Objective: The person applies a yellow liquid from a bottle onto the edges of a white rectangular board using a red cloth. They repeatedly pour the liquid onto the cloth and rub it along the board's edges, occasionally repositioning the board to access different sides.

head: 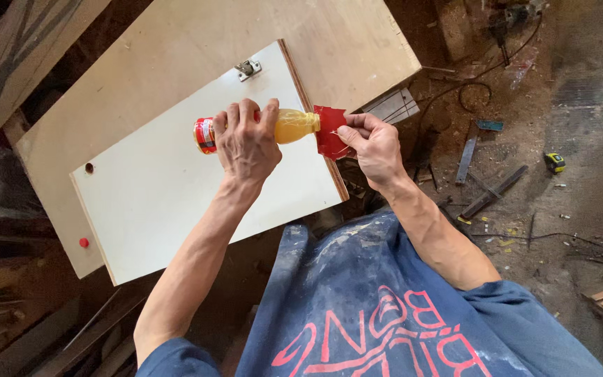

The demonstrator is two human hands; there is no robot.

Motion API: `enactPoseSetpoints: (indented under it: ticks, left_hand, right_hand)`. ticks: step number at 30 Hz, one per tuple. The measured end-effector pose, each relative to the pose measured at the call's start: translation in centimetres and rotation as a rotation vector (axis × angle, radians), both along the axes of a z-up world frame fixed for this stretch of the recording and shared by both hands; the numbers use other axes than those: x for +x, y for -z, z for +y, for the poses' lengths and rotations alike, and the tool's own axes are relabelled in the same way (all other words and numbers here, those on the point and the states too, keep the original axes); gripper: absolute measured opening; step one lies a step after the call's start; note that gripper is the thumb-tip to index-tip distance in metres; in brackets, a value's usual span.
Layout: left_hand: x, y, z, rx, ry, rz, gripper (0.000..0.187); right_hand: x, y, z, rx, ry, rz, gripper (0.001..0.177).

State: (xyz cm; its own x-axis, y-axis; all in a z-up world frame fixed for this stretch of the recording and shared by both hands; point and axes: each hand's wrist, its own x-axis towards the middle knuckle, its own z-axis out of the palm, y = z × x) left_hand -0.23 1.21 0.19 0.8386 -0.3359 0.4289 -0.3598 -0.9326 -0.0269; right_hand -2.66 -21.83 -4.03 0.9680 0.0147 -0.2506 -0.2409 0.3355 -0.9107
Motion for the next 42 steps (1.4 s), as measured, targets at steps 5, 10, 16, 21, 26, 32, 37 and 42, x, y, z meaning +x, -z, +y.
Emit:
enactPoseSetpoints:
  ticks: [5,10,16,21,26,32,37,42]
  left_hand:
    - [0.4,-0.1,0.8,0.003,-0.010,-0.004,0.042]
    - [0.8,0.1,1.3,-0.014,-0.017,-0.010,0.041]
    - [1.2,0.5,2.0,-0.022,-0.026,0.011,0.041]
    - [1.5,0.7,2.5,0.007,-0.047,0.006,0.043]
    - [1.6,0.9,3.0,-0.009,-0.060,0.012,0.046]
    - [1.5,1.6,3.5,-0.072,-0.083,0.039,0.049]
    - [1.4,3.2,3.9,-0.212,-0.136,0.095,0.054]
    - [1.2,5.6,3.0,-0.455,-0.223,0.204,0.062]
  right_hand:
    - [0.6,0.0,0.7,-0.001,-0.011,0.018,0.022]
    - [1.1,-0.1,1.2,0.012,-0.025,0.017,0.022]
    - [1.7,0.0,1.8,0.024,-0.042,0.032,0.022]
    - [2.2,-0.2,2.1,-0.026,-0.060,0.046,0.024]
    - [2.4,-0.3,2.6,-0.002,-0.058,0.055,0.026]
    - [2.5,0.1,2.9,0.002,-0.048,0.050,0.025]
    - [2.7,1.0,3.3,0.058,-0.025,0.081,0.023]
    - [3.4,1.4,3.9,0.282,0.004,0.173,0.023]
